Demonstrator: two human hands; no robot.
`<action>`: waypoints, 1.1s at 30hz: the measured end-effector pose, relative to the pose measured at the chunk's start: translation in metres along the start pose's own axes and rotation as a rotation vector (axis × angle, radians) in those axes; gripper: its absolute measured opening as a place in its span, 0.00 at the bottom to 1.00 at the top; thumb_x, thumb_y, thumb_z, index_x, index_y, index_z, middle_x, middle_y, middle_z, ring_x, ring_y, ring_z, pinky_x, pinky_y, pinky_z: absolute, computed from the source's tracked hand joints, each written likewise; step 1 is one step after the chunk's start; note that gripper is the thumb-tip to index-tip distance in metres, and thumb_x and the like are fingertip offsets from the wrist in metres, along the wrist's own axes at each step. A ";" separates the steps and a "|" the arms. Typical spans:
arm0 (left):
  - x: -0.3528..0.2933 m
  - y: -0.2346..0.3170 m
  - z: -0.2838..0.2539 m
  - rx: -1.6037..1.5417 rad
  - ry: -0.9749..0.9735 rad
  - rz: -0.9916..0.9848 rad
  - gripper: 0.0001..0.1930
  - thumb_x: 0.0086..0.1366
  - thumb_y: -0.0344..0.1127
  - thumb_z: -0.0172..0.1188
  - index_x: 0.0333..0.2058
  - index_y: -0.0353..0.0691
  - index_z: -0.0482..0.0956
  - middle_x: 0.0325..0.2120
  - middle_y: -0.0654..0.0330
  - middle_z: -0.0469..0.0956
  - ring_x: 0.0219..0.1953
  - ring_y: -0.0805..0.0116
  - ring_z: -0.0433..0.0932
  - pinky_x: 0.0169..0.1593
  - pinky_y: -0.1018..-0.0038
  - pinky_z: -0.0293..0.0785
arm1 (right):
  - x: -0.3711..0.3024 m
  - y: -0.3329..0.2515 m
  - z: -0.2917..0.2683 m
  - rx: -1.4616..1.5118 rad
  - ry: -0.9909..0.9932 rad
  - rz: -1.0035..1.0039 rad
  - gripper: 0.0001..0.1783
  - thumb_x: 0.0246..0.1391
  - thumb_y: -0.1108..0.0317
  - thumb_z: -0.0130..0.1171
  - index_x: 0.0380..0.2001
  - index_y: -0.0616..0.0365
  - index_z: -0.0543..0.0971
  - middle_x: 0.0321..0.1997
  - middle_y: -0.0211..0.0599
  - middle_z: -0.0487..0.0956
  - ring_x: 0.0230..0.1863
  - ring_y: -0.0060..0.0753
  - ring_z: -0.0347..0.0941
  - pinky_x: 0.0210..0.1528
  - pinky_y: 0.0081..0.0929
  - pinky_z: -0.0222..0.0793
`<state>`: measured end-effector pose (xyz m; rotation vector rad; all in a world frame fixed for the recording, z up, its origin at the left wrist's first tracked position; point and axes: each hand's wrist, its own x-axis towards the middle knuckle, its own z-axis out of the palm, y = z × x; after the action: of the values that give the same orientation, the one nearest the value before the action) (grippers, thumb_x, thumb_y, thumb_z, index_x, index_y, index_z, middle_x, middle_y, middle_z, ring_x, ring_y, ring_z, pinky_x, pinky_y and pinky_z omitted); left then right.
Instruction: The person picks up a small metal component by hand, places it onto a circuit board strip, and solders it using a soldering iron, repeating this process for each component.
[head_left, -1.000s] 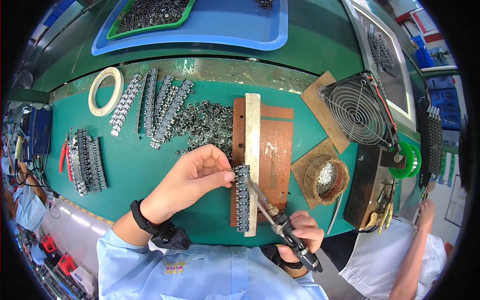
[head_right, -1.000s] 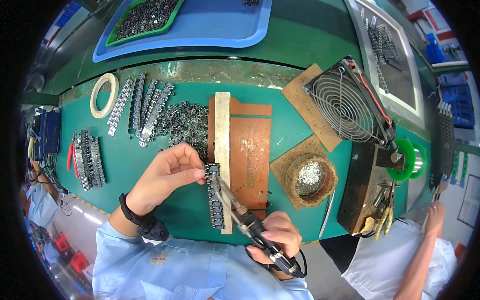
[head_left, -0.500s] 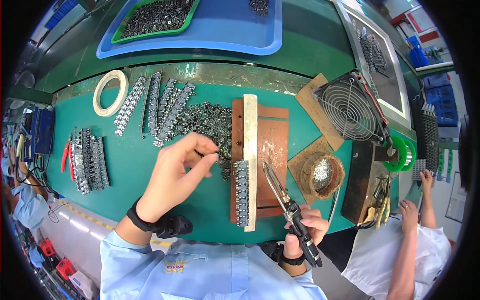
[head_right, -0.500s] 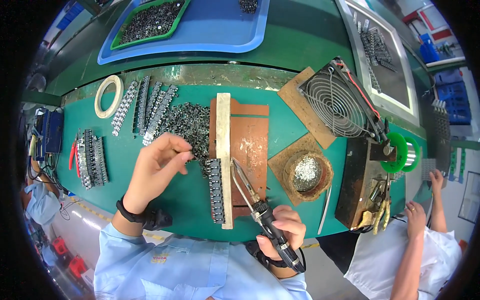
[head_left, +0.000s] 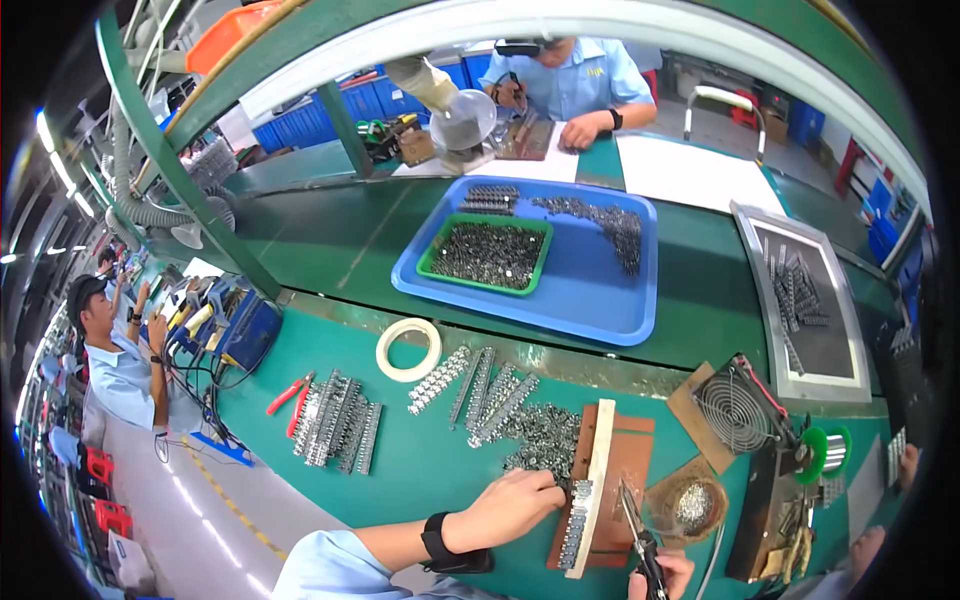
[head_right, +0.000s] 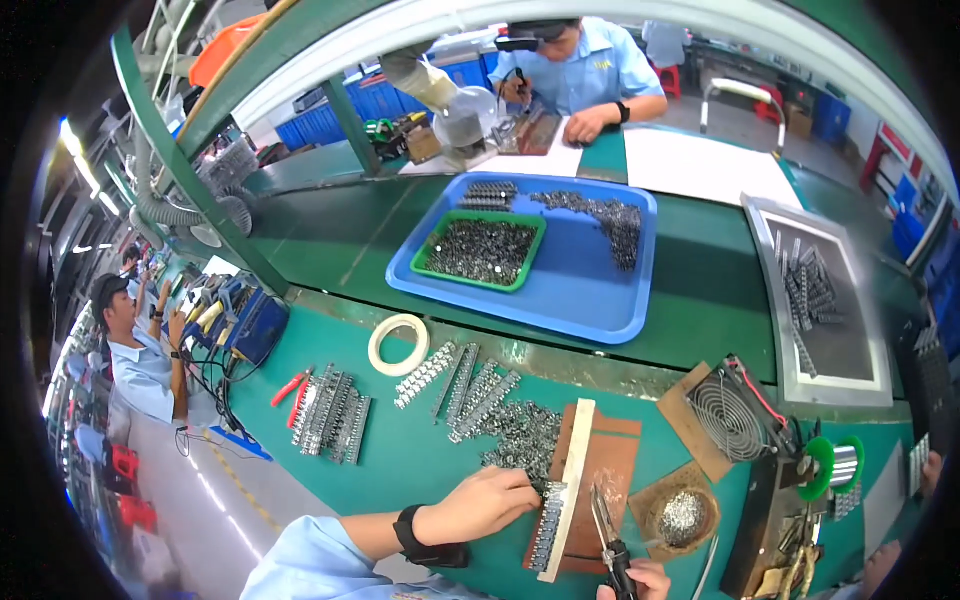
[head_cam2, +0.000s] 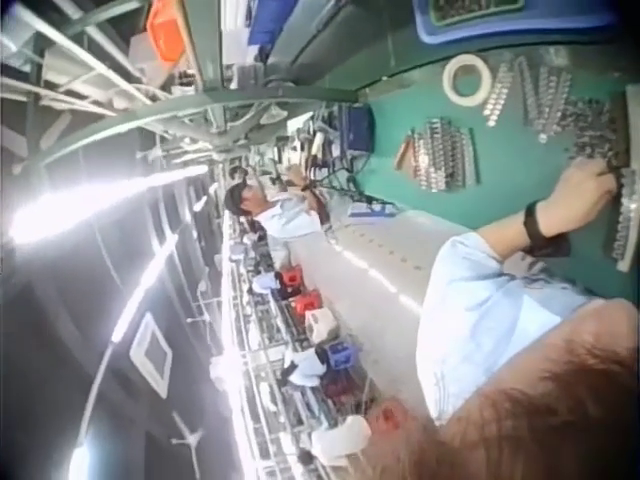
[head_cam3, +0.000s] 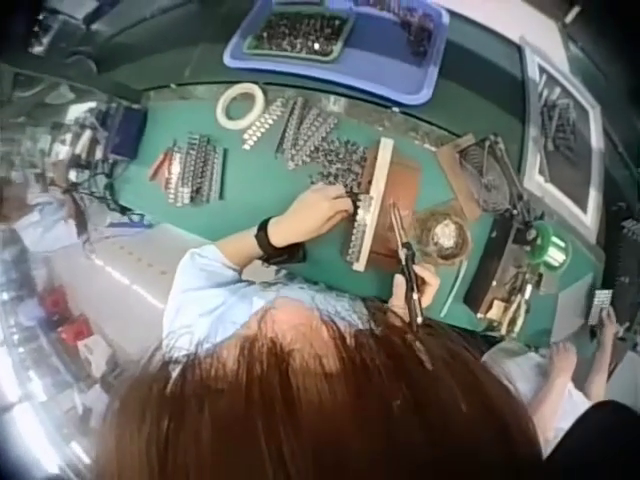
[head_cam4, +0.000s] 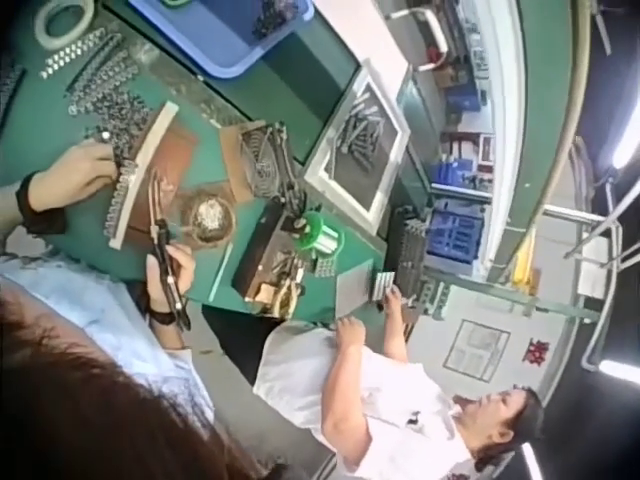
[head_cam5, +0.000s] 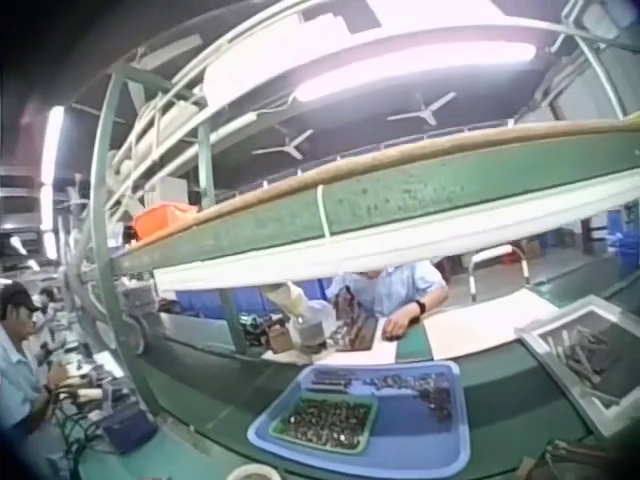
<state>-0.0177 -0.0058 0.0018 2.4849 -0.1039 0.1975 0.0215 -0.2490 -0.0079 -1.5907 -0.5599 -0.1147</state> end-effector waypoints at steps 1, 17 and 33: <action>-0.001 0.001 -0.001 0.006 0.012 -0.004 0.05 0.52 0.30 0.55 0.29 0.42 0.72 0.25 0.60 0.67 0.29 0.60 0.70 0.34 0.68 0.66 | 0.001 -0.001 0.001 0.011 0.004 0.009 0.13 0.43 0.73 0.59 0.33 0.60 0.68 0.30 0.36 0.67 0.28 0.28 0.63 0.33 0.23 0.62; 0.003 -0.012 -0.016 -1.003 -0.037 -0.486 0.06 0.59 0.26 0.53 0.35 0.33 0.72 0.31 0.61 0.75 0.35 0.74 0.75 0.38 0.78 0.71 | -0.005 0.010 0.010 0.130 0.114 0.208 0.23 0.38 0.64 0.66 0.35 0.60 0.66 0.33 0.41 0.68 0.35 0.34 0.65 0.38 0.27 0.62; 0.013 -0.006 -0.004 -1.347 -0.088 -0.668 0.03 0.59 0.26 0.54 0.32 0.37 0.70 0.30 0.64 0.74 0.35 0.76 0.74 0.42 0.79 0.70 | 0.000 0.016 0.007 0.071 0.016 0.069 0.24 0.38 0.58 0.66 0.33 0.58 0.65 0.27 0.35 0.65 0.20 0.23 0.62 0.33 0.24 0.61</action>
<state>-0.0047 0.0007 0.0036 1.0810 0.4226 -0.2198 0.0262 -0.2423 -0.0232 -1.5373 -0.4917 -0.0552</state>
